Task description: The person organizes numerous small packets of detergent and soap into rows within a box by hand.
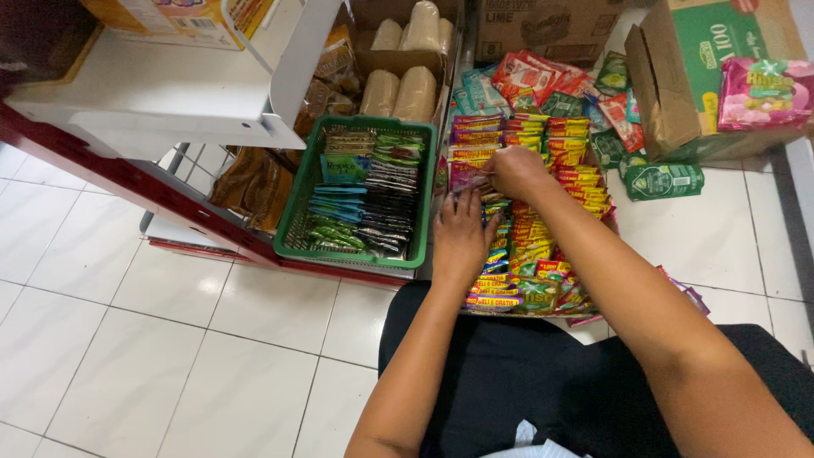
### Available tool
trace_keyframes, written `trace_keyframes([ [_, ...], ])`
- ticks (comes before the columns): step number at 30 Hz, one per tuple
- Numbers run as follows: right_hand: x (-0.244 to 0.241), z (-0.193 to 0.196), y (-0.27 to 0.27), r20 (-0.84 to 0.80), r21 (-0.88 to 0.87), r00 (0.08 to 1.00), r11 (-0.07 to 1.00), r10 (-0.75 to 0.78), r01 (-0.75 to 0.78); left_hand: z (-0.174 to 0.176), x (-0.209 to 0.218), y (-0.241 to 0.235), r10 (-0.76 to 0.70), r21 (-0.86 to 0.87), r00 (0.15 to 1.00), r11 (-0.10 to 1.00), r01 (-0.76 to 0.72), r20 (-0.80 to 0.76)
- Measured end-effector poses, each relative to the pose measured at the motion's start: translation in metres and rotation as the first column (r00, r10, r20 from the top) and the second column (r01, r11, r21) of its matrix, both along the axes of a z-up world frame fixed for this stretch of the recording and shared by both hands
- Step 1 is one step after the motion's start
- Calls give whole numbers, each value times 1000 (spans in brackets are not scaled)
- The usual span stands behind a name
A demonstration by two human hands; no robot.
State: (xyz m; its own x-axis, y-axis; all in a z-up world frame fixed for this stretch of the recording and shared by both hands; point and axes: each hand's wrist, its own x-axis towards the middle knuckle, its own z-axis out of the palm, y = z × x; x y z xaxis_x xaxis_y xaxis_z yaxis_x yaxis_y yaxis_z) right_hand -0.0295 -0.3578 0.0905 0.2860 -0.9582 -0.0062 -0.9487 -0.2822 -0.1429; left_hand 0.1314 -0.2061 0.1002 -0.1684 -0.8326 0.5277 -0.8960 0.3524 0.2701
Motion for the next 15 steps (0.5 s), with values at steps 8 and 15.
trace_keyframes([
  [8, 4, 14, 15, -17, -43, 998, 997, 66, -66, 3, 0, 2, 7, -2, 1000, 1000, -7, 8],
  [15, 21, 76, 34, -105, 239, 974, 956, 200, -171, 15, 3, 10, -36, 96, 999, 995, 35, 0],
])
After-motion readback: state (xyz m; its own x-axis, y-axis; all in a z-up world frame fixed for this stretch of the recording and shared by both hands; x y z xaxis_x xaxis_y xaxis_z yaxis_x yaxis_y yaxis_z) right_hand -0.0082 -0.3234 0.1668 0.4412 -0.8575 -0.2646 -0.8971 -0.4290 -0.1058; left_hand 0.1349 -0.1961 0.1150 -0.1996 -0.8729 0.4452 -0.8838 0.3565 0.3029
